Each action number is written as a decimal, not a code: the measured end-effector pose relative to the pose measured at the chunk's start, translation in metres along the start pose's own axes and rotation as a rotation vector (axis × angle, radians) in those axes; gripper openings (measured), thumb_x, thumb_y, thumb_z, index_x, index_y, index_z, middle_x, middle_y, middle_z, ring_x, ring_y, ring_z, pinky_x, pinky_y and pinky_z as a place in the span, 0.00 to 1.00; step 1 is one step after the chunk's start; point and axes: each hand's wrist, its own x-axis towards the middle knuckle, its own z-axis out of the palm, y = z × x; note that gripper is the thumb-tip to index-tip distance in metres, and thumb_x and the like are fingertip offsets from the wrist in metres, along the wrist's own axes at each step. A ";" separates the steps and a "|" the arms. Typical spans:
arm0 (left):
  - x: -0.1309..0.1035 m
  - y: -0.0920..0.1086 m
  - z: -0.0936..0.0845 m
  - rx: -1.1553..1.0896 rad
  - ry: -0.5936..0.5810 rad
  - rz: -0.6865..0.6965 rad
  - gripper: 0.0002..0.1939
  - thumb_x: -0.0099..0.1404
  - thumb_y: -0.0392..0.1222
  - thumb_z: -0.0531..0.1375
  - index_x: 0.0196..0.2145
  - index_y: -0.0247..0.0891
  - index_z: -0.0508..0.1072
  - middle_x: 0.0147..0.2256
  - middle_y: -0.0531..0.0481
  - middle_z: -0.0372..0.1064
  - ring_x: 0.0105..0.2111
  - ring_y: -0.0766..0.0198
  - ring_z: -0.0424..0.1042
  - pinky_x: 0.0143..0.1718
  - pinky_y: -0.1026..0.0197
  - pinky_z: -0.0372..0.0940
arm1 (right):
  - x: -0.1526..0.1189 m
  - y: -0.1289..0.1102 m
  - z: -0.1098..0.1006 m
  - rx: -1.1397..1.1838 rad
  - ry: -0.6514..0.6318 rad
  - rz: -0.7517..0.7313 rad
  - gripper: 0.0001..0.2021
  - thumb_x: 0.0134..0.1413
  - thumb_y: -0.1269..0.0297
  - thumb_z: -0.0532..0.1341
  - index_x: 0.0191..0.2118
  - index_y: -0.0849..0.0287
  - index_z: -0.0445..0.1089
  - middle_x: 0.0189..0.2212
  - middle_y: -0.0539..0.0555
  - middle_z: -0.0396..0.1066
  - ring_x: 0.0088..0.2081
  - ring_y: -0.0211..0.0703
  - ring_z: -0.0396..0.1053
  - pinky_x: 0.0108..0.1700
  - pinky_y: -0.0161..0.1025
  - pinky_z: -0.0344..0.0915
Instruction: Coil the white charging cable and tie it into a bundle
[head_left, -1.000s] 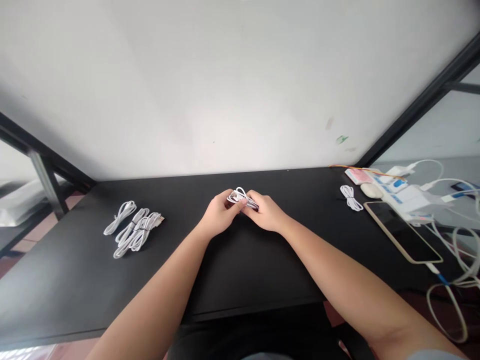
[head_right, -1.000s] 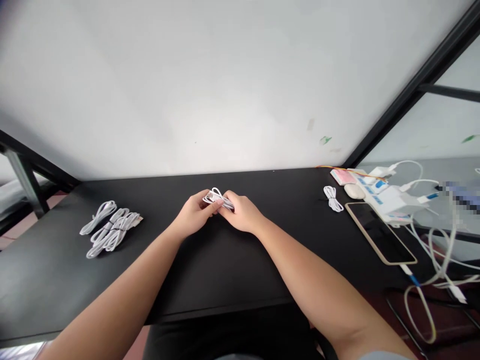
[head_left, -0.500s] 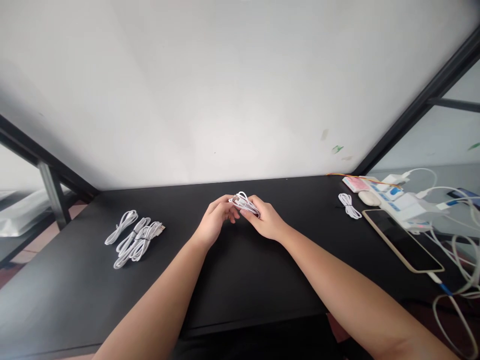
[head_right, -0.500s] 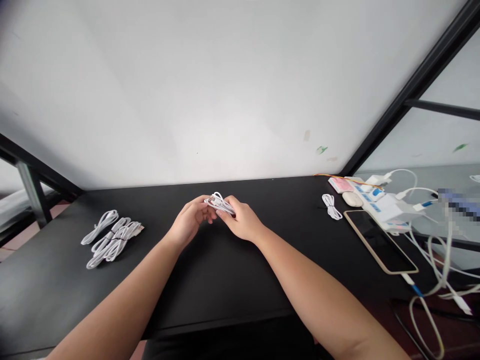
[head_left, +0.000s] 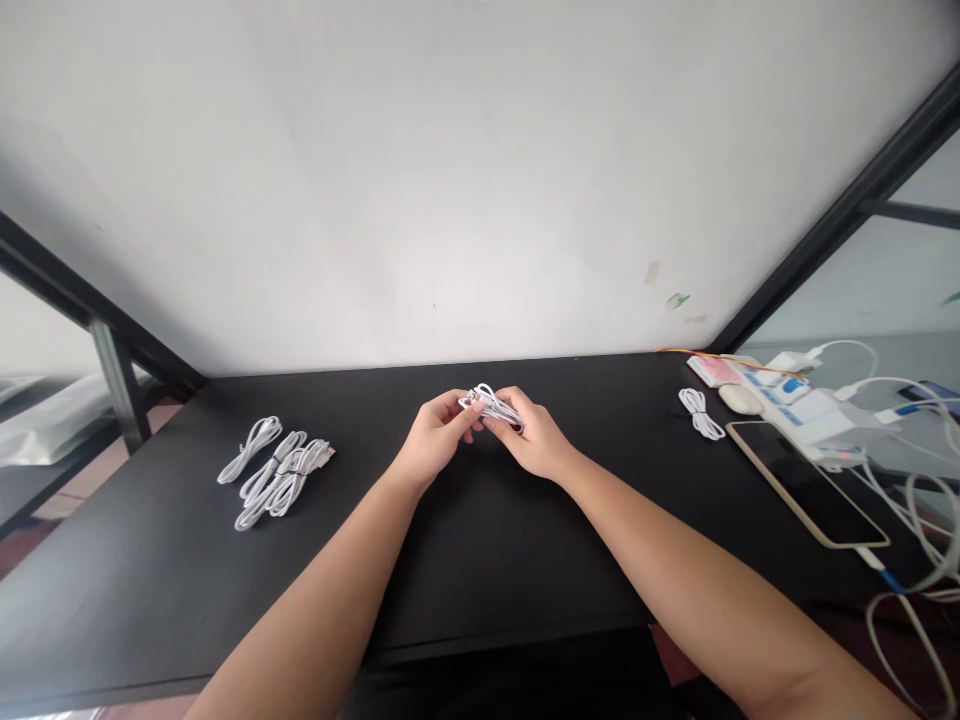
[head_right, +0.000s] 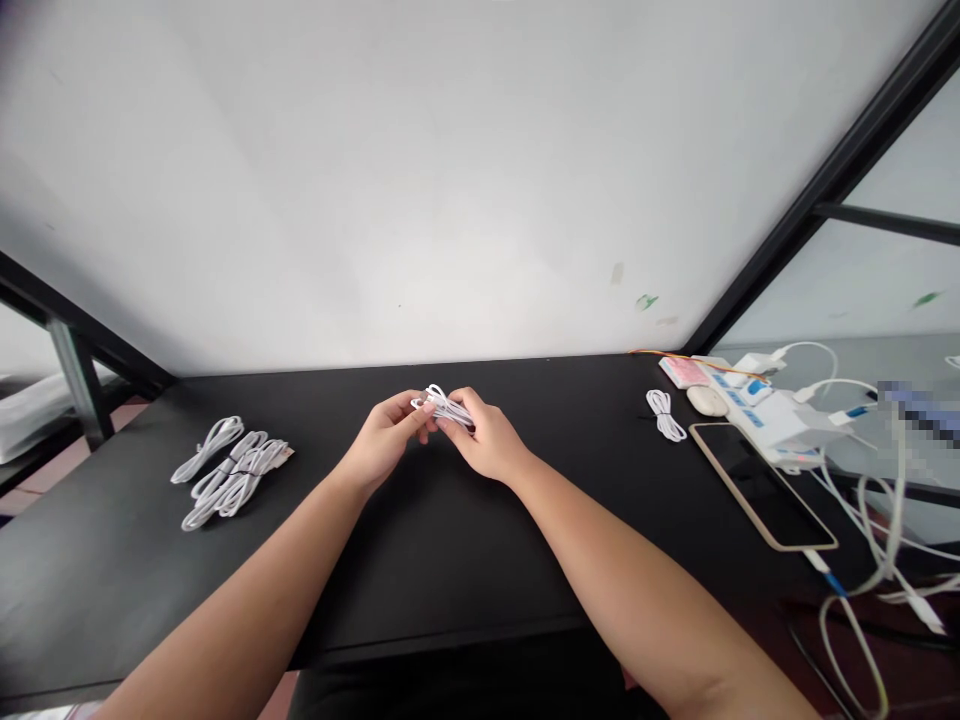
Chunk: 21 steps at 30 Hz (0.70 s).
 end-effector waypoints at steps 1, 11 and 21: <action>0.000 0.000 0.000 0.000 -0.005 0.002 0.23 0.59 0.58 0.67 0.40 0.33 0.76 0.30 0.50 0.71 0.29 0.74 0.68 0.29 0.71 0.66 | 0.000 -0.001 0.000 -0.020 -0.004 -0.013 0.13 0.66 0.52 0.58 0.48 0.54 0.65 0.35 0.49 0.76 0.29 0.35 0.68 0.33 0.34 0.59; 0.001 -0.002 0.004 -0.009 0.037 -0.002 0.22 0.59 0.56 0.68 0.43 0.35 0.78 0.37 0.48 0.75 0.31 0.74 0.70 0.35 0.69 0.68 | 0.001 -0.006 -0.006 -0.249 0.052 -0.112 0.10 0.66 0.56 0.59 0.48 0.53 0.69 0.38 0.51 0.77 0.32 0.36 0.69 0.35 0.35 0.59; 0.000 0.000 0.002 -0.005 0.044 0.015 0.24 0.59 0.58 0.68 0.42 0.33 0.77 0.35 0.48 0.76 0.30 0.73 0.69 0.33 0.69 0.67 | 0.000 -0.004 -0.007 -0.163 0.019 -0.111 0.13 0.66 0.55 0.60 0.51 0.53 0.69 0.42 0.54 0.78 0.36 0.40 0.73 0.39 0.36 0.62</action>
